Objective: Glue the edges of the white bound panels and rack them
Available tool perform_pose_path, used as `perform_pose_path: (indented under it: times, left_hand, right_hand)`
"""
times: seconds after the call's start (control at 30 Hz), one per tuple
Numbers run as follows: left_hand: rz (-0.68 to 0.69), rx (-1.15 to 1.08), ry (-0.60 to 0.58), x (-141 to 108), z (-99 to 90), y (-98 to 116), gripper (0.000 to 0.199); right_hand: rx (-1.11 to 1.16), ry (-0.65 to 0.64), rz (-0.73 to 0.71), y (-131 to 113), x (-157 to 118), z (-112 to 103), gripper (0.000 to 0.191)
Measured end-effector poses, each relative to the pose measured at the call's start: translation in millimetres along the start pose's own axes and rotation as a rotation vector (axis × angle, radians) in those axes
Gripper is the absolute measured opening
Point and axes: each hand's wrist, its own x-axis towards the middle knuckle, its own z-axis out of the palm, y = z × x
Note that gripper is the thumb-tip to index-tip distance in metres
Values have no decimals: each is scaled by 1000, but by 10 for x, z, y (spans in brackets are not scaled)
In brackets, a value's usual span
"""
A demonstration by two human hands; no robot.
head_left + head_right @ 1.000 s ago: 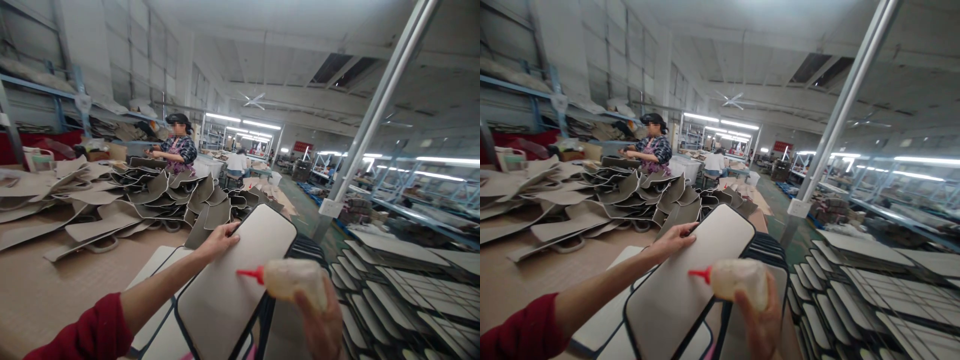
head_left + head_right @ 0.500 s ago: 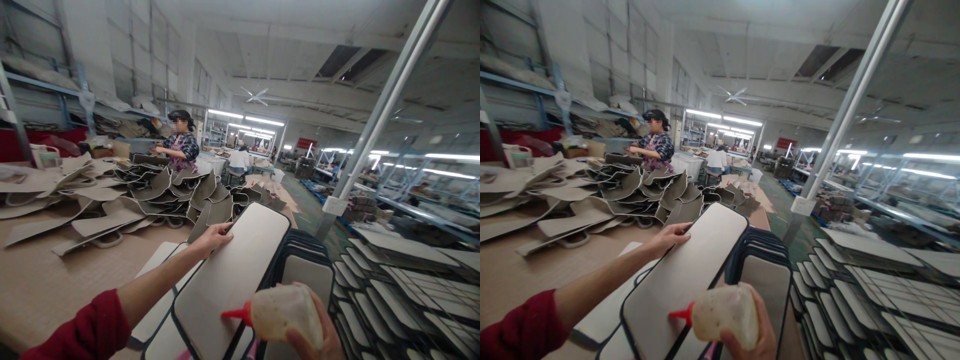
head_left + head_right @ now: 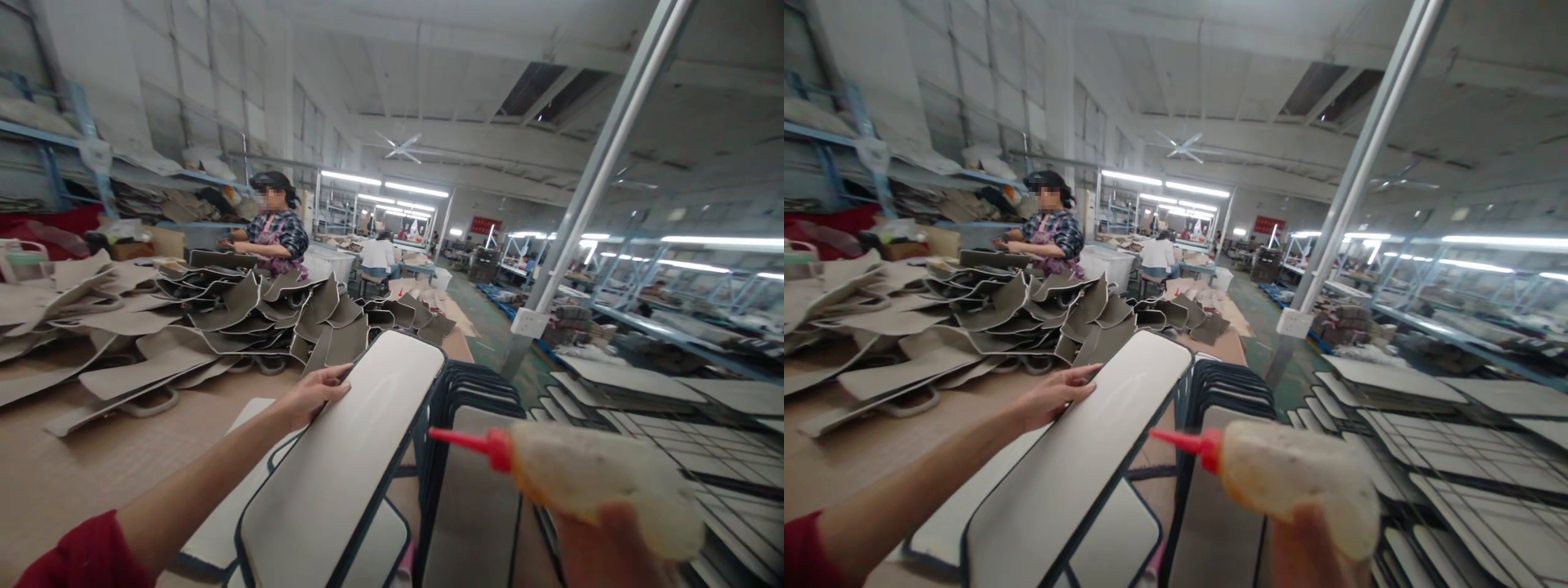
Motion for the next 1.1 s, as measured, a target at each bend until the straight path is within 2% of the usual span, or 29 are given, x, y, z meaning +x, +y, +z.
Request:
perform_pose_path:
  times: [0.07,0.17,0.3,0.47,0.57,0.77,0.87,1.0,1.1]
  left_hand:
    - [-16,-17,-24,-51,15,28,88]
    - [-34,-31,-78,-115,58,60,93]
    - [-38,-40,-132,-155,84,70,89]
    - [-36,-52,-207,-165,56,69,86]
    - [-32,-52,-218,-170,47,80,84]
    - [-39,-65,-164,-147,55,87,76]
    - [-26,-73,-136,-108,56,68,71]
    - [-31,-71,-96,-52,55,51,67]
    - [-40,-79,-78,-11,58,53,64]
  right_hand:
    - [90,67,-142,-162,259,-15,57]
    - [75,21,-265,-230,509,3,49]
    - [-3,-12,-277,-108,607,-11,52]
    - [-91,-16,-263,19,677,-164,56]
    - [-108,-59,-207,56,640,-220,57]
    - [-55,-141,-79,111,434,-207,61]
    - [-33,-128,-10,88,290,-156,62]
    - [13,-201,122,13,109,-75,53]
    - [2,-242,187,-17,29,-73,56]
